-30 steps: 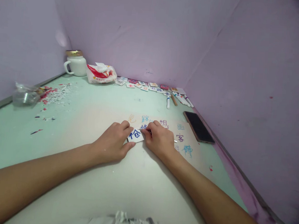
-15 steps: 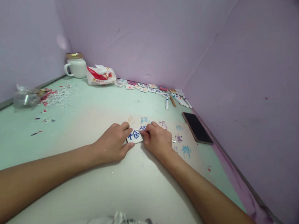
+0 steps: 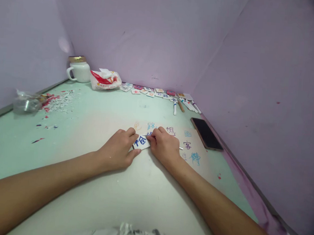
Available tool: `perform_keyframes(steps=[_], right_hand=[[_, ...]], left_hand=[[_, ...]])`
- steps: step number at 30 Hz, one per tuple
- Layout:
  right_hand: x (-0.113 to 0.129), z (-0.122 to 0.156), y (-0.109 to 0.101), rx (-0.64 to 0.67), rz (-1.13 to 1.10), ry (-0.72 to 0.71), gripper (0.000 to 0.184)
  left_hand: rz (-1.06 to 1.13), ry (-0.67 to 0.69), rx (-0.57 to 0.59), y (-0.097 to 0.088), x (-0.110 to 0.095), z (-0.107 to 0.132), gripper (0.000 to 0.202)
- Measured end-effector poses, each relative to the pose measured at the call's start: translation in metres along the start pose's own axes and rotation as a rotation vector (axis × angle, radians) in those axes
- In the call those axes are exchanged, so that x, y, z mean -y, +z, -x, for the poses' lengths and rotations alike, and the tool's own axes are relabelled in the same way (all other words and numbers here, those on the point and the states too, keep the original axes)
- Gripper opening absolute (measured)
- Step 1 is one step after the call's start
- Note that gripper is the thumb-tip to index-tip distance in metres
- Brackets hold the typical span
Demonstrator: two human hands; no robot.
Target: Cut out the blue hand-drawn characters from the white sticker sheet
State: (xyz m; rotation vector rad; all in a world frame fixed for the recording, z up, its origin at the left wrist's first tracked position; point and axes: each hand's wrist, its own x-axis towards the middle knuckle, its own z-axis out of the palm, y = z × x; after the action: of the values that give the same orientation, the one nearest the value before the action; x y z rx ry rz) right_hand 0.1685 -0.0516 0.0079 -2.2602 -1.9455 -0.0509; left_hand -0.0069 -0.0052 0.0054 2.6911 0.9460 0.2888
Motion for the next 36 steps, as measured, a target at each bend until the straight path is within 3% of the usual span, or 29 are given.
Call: perform_keyframes(steps=[8,13,25,30,36], right_hand=[[-0.009,0.001,0.003,-0.043,-0.085,-0.042,0.024],[-0.009,0.002,0.003,-0.049,-0.087,-0.03,0.024],[-0.013,-0.005,0.003,-0.057,-0.108,-0.066,0.022],[-0.023,-0.015,0.003,-0.069,-0.108,-0.001,0.021],[-0.033,-0.015,0.005,-0.088,-0.267,-0.006,0.016]], left_hand=[[-0.01,0.047,-0.049,0.008,0.007,0.0,0.029],[0.006,0.081,-0.017,0.002,0.007,0.0,0.022],[0.0,0.095,0.05,-0.008,0.009,-0.002,0.025],[0.014,0.186,0.071,-0.011,0.014,-0.003,0.03],[0.029,0.171,0.042,-0.006,0.016,0.003,0.038]])
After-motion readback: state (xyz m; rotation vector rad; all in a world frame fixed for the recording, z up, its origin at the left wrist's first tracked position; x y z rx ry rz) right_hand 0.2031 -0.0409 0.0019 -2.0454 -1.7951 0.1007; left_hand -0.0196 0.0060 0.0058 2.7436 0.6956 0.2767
